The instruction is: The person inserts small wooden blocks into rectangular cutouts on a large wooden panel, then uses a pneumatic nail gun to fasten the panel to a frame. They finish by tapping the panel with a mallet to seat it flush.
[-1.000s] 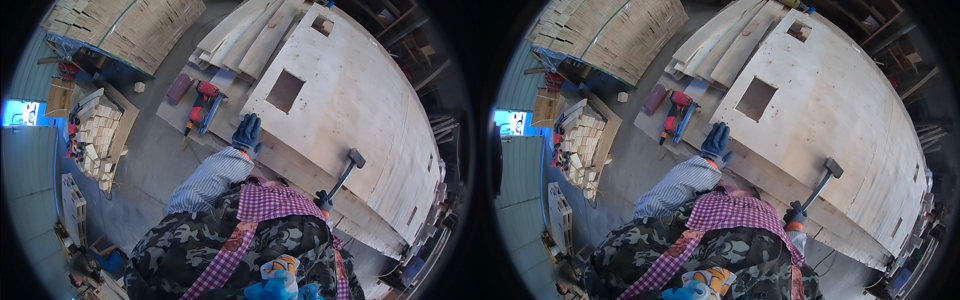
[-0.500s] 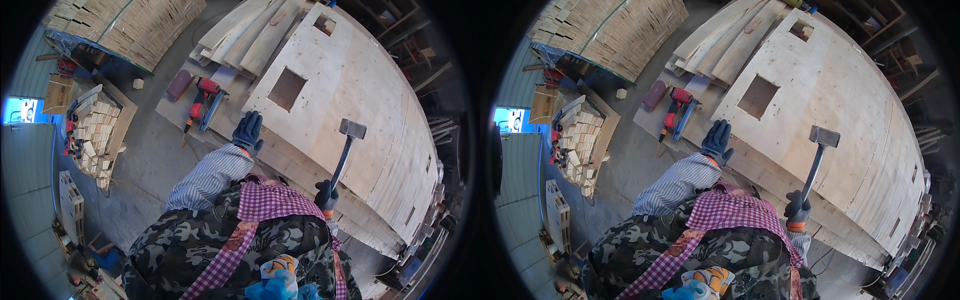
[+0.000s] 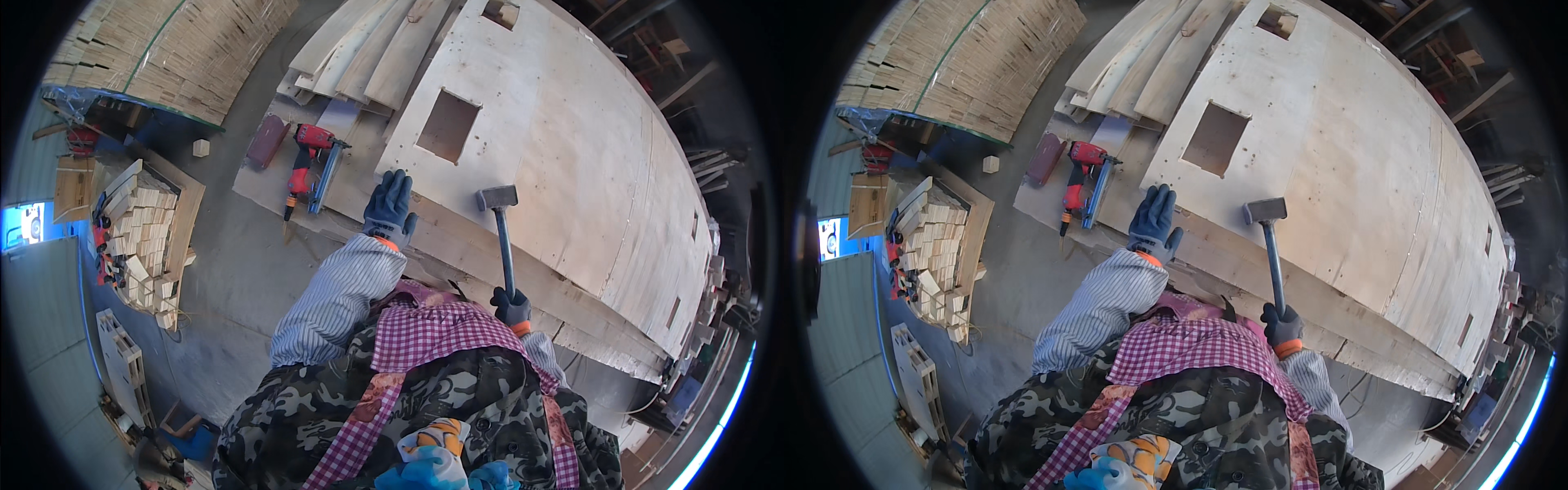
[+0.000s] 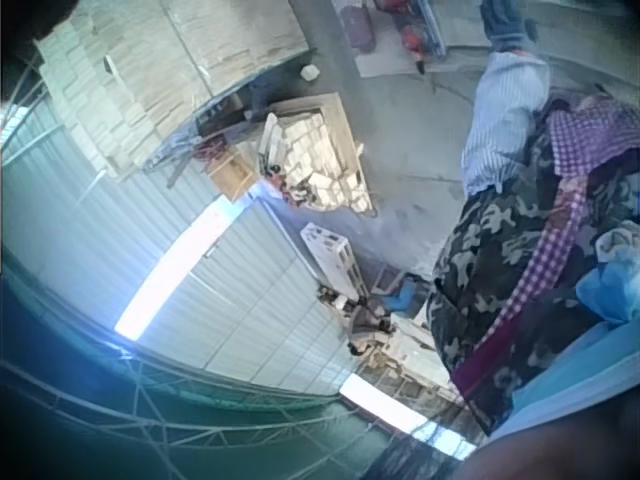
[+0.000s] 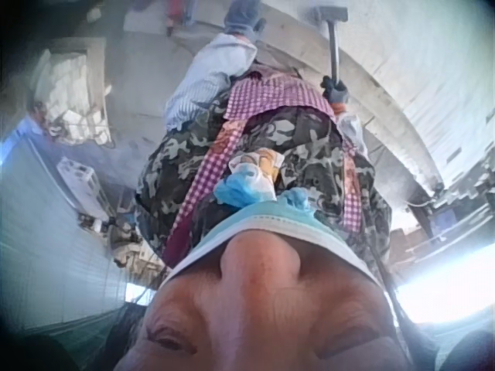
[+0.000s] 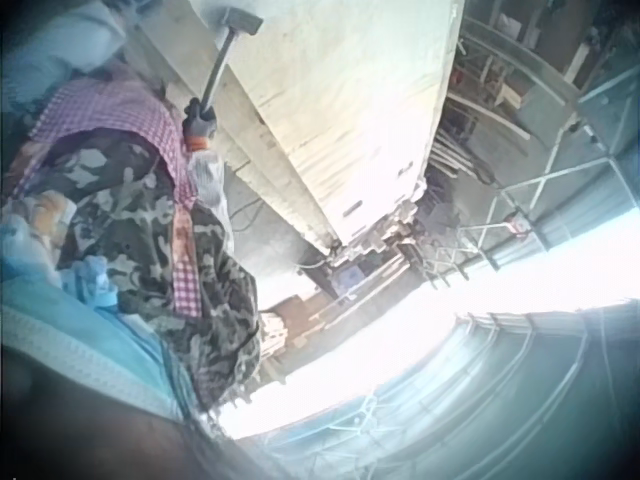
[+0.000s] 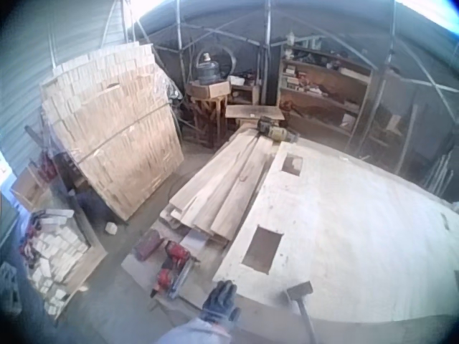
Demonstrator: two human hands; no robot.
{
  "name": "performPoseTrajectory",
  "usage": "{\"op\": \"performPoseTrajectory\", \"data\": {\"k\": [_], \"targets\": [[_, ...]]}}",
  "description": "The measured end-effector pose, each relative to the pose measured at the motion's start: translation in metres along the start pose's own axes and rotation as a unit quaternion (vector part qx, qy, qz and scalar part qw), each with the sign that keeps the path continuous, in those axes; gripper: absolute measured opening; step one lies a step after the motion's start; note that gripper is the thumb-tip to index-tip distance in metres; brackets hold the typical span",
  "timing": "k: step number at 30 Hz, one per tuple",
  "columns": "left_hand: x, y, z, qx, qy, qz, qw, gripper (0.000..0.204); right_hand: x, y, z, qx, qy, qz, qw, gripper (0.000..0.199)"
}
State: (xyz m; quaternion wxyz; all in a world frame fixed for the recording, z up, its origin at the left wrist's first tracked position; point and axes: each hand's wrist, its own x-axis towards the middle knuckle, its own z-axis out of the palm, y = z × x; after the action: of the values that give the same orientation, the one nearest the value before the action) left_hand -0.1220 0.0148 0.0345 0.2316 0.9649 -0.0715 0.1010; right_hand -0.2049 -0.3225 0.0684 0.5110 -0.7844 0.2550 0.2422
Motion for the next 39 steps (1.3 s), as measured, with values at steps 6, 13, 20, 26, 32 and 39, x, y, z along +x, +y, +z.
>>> {"op": "performPoseTrajectory", "data": {"k": [6,13,20,26,32,39], "targets": [[0.003,-0.004,0.003,-0.016,0.009,0.01,1.0,0.076,-0.061,0.044,-0.052,-0.266,-0.017,0.062,0.962,0.032],[0.007,0.001,0.005,0.027,-0.002,0.01,1.0,0.083,-0.035,0.035,-0.037,-0.238,-0.044,0.116,0.963,0.032],[0.007,0.001,0.005,0.068,-0.043,-0.006,0.997,0.082,0.05,0.006,-0.081,-0.323,0.056,-0.084,0.941,0.037],[-0.001,0.062,0.027,-0.044,-0.042,-0.094,0.994,0.062,-0.012,0.052,-0.137,-0.2,0.266,-0.158,0.929,0.029],[-0.054,0.275,0.081,-0.65,-0.346,-0.343,0.583,0.06,-0.099,0.099,-0.15,0.493,0.147,-0.113,0.85,0.042],[-0.089,0.401,0.131,-0.716,-0.546,-0.269,0.341,0.052,-0.123,0.105,-0.163,0.607,0.017,-0.217,0.764,0.045]]}}
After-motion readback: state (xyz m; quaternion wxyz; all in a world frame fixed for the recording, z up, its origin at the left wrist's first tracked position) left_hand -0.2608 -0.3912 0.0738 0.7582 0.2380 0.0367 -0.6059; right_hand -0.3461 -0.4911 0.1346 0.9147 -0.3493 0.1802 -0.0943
